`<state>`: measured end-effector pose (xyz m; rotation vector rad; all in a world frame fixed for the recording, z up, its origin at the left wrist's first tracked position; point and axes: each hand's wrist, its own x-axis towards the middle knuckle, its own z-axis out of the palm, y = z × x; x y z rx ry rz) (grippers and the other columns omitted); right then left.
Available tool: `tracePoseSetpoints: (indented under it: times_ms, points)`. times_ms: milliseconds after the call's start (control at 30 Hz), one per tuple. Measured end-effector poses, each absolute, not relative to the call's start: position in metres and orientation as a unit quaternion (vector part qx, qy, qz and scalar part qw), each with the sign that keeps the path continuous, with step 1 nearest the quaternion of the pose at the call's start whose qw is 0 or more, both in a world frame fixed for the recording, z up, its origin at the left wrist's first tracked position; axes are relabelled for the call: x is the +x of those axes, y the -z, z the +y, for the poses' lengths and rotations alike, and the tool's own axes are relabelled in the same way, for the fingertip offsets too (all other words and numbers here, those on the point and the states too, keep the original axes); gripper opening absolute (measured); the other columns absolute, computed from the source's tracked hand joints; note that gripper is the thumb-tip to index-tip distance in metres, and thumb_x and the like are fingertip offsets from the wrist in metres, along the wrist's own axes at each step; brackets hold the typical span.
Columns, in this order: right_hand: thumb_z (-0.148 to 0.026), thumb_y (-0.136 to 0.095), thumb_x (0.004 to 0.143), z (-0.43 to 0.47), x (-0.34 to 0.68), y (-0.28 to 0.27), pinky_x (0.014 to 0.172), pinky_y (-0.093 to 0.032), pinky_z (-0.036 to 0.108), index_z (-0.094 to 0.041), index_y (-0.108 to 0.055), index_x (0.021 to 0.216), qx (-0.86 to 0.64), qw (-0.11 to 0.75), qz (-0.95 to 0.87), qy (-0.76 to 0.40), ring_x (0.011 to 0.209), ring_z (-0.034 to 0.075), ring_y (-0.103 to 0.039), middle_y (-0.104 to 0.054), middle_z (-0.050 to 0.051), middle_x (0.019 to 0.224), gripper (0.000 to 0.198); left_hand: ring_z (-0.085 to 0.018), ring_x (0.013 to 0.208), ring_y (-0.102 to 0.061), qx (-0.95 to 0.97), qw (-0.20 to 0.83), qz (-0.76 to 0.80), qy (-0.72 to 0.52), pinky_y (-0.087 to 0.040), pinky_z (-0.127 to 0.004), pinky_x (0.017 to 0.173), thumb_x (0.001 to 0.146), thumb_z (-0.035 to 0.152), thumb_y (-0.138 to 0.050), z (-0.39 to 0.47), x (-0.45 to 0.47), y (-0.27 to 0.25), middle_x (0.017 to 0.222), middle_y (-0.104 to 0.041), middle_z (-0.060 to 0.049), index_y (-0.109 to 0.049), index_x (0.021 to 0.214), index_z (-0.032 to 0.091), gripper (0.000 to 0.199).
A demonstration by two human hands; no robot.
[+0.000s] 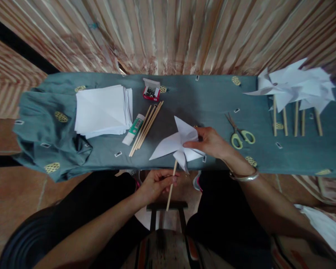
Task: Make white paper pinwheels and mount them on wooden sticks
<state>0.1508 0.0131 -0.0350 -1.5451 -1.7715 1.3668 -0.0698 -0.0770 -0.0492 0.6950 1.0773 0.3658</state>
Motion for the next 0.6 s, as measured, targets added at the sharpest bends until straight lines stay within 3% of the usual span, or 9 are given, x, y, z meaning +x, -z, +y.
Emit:
tracePoseSetpoints:
  times_ms: [100, 367, 600]
  points:
    - [-0.038, -0.074, 0.065, 0.024, 0.157, 0.043, 0.05, -0.038, 0.024, -0.014, -0.071, 0.079, -0.583, 0.222, -0.629, -0.463, 0.059, 0.014, -0.055, -0.067, 0.002, 0.068, 0.028, -0.005, 0.048, -0.04, 0.3, 0.785, 0.514, -0.172, -0.029, -0.02, 0.047, 0.059, 0.053, -0.077, -0.072, -0.067, 0.046, 0.064, -0.061, 0.001, -0.074, 0.087, 0.013, 0.049]
    - [-0.042, -0.079, 0.058, 0.032, 0.178, 0.055, 0.053, -0.045, 0.026, -0.016, -0.07, 0.079, -0.582, 0.319, -0.515, -0.542, 0.059, 0.015, -0.059, -0.072, 0.002, 0.075, 0.035, -0.005, 0.049, -0.041, 0.297, 0.769, 0.529, -0.203, -0.029, -0.019, 0.046, 0.063, 0.048, -0.076, -0.069, -0.072, 0.043, 0.061, -0.061, 0.0, -0.075, 0.083, 0.015, 0.038]
    - [-0.048, -0.074, 0.069, 0.033, 0.185, 0.057, 0.052, -0.044, 0.026, -0.017, -0.069, 0.093, -0.581, 0.349, -0.549, -0.489, 0.061, 0.014, -0.06, -0.069, 0.002, 0.074, 0.04, -0.005, 0.046, -0.04, 0.346, 0.698, 0.565, -0.271, -0.03, -0.019, 0.045, 0.063, 0.044, -0.077, -0.049, -0.077, 0.032, 0.058, -0.061, 0.002, -0.075, 0.088, 0.016, 0.038]
